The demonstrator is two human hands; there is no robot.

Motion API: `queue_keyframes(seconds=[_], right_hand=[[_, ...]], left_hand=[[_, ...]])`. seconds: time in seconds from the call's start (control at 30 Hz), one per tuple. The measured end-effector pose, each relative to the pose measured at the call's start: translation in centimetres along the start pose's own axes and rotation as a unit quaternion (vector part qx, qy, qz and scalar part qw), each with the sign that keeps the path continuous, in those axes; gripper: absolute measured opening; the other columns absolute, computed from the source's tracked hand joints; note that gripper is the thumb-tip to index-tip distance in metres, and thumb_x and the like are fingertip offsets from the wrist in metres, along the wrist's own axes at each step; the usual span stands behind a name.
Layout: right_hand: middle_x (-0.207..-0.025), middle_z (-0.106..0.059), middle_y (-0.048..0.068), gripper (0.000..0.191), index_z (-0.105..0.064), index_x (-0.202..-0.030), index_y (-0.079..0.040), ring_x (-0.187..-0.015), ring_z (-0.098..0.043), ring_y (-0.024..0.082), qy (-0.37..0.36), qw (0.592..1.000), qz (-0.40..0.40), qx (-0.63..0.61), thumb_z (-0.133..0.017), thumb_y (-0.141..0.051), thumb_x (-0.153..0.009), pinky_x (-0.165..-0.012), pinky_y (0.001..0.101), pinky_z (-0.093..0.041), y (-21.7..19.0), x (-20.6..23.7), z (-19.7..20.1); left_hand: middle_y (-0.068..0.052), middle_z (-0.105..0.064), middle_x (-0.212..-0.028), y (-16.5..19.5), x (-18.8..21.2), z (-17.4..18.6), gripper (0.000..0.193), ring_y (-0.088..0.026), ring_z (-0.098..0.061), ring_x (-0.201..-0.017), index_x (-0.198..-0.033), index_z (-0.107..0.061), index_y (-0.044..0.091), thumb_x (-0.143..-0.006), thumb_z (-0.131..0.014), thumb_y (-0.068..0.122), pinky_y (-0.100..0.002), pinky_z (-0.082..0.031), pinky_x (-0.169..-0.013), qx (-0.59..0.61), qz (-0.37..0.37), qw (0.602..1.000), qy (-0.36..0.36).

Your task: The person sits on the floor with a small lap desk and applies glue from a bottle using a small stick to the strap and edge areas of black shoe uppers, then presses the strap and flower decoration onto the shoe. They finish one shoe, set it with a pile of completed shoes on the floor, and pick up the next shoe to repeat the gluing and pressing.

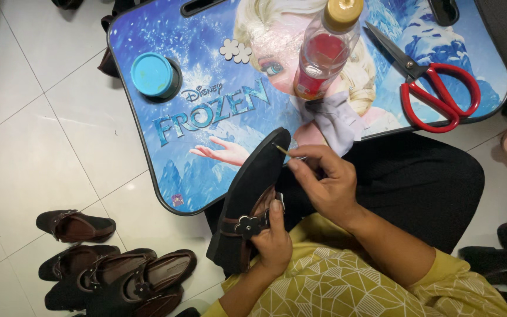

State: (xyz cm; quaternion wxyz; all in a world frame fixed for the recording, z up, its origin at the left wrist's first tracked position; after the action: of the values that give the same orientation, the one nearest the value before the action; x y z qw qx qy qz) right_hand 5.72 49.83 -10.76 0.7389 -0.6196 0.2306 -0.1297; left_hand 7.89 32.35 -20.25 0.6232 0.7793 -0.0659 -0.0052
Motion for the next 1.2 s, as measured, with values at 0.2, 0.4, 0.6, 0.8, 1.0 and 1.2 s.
queue_keyframes(seconds=[0.2, 0.4, 0.6, 0.8, 1.0, 1.2], right_hand=[[-0.074, -0.056, -0.006, 0.015, -0.070, -0.111, -0.001, -0.065, -0.044, -0.001, -0.002, 0.999, 0.039, 0.010, -0.074, 0.000, -0.097, -0.056, 0.0177, -0.034, -0.9, 0.0, -0.1], [-0.075, -0.059, -0.006, 0.014, -0.070, -0.111, -0.001, -0.065, -0.045, -0.002, 0.007, 0.999, 0.040, 0.025, -0.073, 0.000, -0.097, -0.056, 0.0177, -0.034, -1.1, -0.1, -0.1], [-0.083, -0.065, -0.004, 0.012, -0.070, -0.112, 0.000, -0.069, -0.052, -0.001, -0.001, 0.999, 0.034, 0.012, -0.071, -0.002, -0.100, -0.059, 0.0171, -0.040, -1.1, 0.0, -0.2], [-0.085, -0.070, 0.000, 0.011, -0.070, -0.111, 0.000, -0.071, -0.058, 0.001, -0.004, 1.000, 0.024, 0.015, -0.070, -0.004, -0.101, -0.062, 0.0183, -0.046, -1.1, 0.0, -0.5], [-0.086, -0.072, 0.002, 0.010, -0.070, -0.110, 0.000, -0.076, -0.063, 0.003, -0.016, 0.997, 0.056, 0.044, -0.067, -0.007, -0.105, -0.066, 0.0197, -0.050, -1.8, -0.1, -0.6], [-0.066, -0.061, -0.002, 0.013, -0.069, -0.101, -0.001, -0.058, -0.052, 0.002, -0.040, 0.997, -0.014, 0.069, -0.065, -0.013, -0.104, -0.051, 0.0219, -0.042, -1.1, -0.1, -1.0]], left_hand=[[-0.024, -0.059, -0.142, 0.7, -0.2, 0.1, 0.039, -0.029, -0.059, -0.132, -0.139, -0.048, -0.014, -0.106, -0.051, 0.007, -0.038, -0.047, -0.113, 0.025, -0.011, 1.000, 0.002], [-0.024, -0.059, -0.141, 1.3, -0.4, -0.3, 0.038, -0.028, -0.059, -0.132, -0.137, -0.050, -0.015, -0.106, -0.051, 0.007, -0.037, -0.047, -0.111, 0.029, -0.006, 1.000, -0.008], [-0.024, -0.062, -0.139, 1.4, -0.3, -0.1, 0.037, -0.028, -0.061, -0.129, -0.135, -0.053, -0.015, -0.106, -0.053, 0.008, -0.037, -0.048, -0.110, 0.019, -0.001, 1.000, 0.004], [-0.024, -0.062, -0.138, 1.4, -0.4, 0.0, 0.036, -0.027, -0.061, -0.129, -0.134, -0.054, -0.016, -0.106, -0.052, 0.007, -0.037, -0.049, -0.109, 0.020, -0.010, 1.000, 0.004], [-0.024, -0.063, -0.138, 1.6, -0.5, 0.0, 0.036, -0.028, -0.062, -0.128, -0.134, -0.054, -0.016, -0.106, -0.052, 0.007, -0.037, -0.049, -0.109, 0.019, -0.014, 1.000, 0.007], [-0.025, -0.061, -0.139, 1.9, -0.6, -0.1, 0.037, -0.029, -0.061, -0.130, -0.135, -0.052, -0.016, -0.106, -0.052, 0.007, -0.037, -0.048, -0.111, 0.027, -0.023, 0.999, 0.001]])
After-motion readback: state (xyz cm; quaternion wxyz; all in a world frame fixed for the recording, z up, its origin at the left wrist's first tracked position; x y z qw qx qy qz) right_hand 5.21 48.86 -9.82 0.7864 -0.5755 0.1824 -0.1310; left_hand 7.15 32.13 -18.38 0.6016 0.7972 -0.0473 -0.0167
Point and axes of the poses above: each hand's wrist, its own x-axis away from the middle knuckle, its own z-axis out of the back of the hand, y = z × x, the point moved 8 cm from there along -x, towards the middle knuckle
